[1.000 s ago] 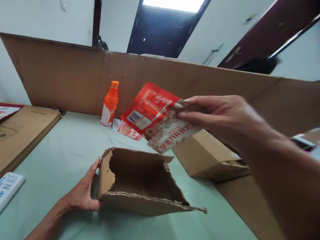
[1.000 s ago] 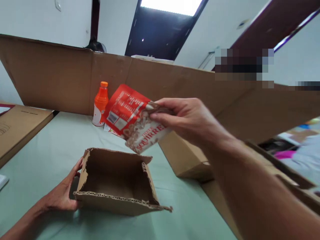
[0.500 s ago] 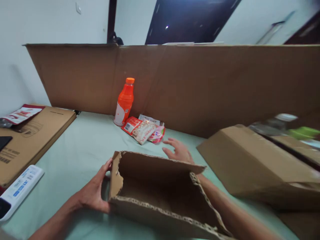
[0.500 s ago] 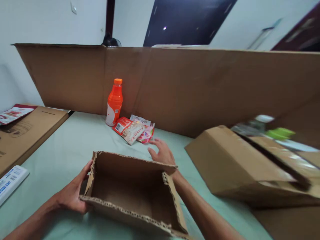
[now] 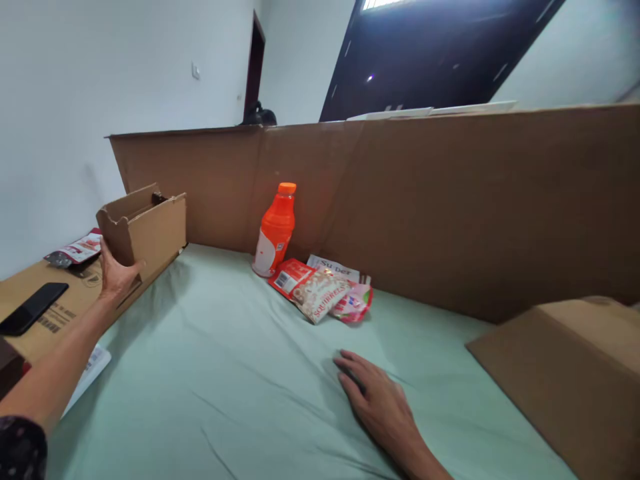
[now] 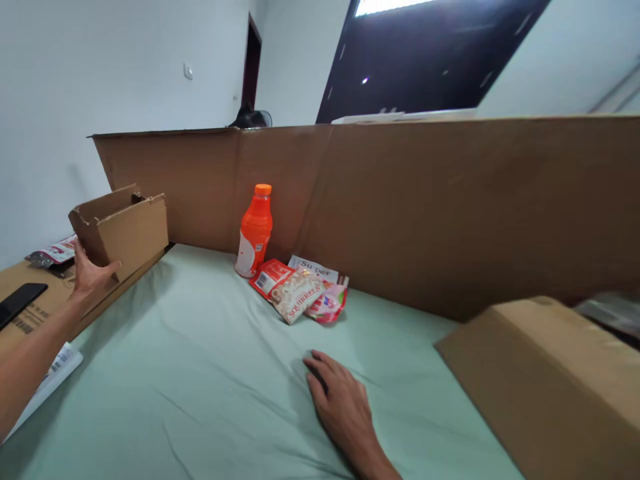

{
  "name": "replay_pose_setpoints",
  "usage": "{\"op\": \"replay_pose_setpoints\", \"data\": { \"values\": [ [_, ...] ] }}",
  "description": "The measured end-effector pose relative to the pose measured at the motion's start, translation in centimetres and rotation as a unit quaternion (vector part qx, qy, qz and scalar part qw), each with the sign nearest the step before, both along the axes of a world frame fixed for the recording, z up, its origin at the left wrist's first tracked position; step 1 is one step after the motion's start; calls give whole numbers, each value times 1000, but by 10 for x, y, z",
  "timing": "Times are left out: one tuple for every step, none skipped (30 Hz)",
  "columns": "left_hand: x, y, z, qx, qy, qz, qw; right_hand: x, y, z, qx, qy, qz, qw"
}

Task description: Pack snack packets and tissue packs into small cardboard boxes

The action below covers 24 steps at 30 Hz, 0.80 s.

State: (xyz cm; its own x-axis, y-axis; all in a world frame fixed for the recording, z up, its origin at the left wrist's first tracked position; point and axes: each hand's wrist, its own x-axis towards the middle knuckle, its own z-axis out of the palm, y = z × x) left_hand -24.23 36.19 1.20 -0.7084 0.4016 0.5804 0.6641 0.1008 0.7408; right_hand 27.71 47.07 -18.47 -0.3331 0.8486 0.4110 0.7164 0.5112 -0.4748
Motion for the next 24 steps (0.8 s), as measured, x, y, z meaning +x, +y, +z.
{"op": "replay_pose_setpoints", "data": {
  "values": [
    [-13,10,-5,-13,-3,23,1000,1,0,-2,9,-4,-5,1000],
    [-25,19,-10,-27,-6,39,999,2,0,-4,19,-8,-9,1000],
    [-35,30,-15,-41,-10,51,998,3,-1,-7,29,-13,-11,999],
    [-44,40,-20,-54,-11,60,997,5,-1,-10,38,-16,-11,999],
    [-52,50,-24,-67,-11,68,995,6,-1,-13,46,-19,-8,999],
    [-58,59,-27,-79,-9,73,994,9,-1,-15,52,-21,-4,998],
    [-63,67,-29,-92,-5,77,993,11,-1,-17,57,-21,0,998],
    [-67,72,-30,-105,-1,81,991,12,0,-17,59,-20,6,998],
    [-68,75,-30,-118,3,84,989,13,0,-16,57,-18,12,998],
    [-67,75,-30,-131,7,86,988,12,0,-13,53,-15,13,998],
    [-62,72,-31,-145,10,86,986,11,0,-8,46,-11,11,999],
    [-53,67,-32,-159,15,81,984,8,-2,-3,34,-7,10,999],
    [-40,60,-36,-172,21,69,982,3,-4,5,20,-4,9,1000],
    [-22,51,-41,-186,31,47,981,-2,-8,12,6,-2,8,1000],
    [-1,42,-48,-199,45,15,979,-7,-12,20,-10,-1,11,1000],
    [22,34,-58,-209,61,-24,976,-13,-16,28,-14,-3,9,1000],
    [46,25,-69,-220,76,-72,970,-18,-19,34,-14,-7,2,1000],
    [71,18,-81,-231,89,-124,961,-22,-21,40,-12,-13,-5,1000],
    [95,12,-94,-243,101,-176,949,-23,-20,45,-10,-18,-12,1000],
    [118,7,-107,-250,117,-225,935,-23,-19,51,-5,-24,-20,999],
    [140,2,-120,-253,134,-273,918,-19,-17,58,3,-30,-30,999],
    [161,-2,-132,-253,152,-317,901,-12,-14,66,13,-34,-44,998],
    [181,-7,-144,-251,178,-366,878,-1,-12,77,26,-36,-62,997],
    [200,-12,-155,-245,242,-424,838,13,-11,90,40,-37,-83,995]
  ]
}}
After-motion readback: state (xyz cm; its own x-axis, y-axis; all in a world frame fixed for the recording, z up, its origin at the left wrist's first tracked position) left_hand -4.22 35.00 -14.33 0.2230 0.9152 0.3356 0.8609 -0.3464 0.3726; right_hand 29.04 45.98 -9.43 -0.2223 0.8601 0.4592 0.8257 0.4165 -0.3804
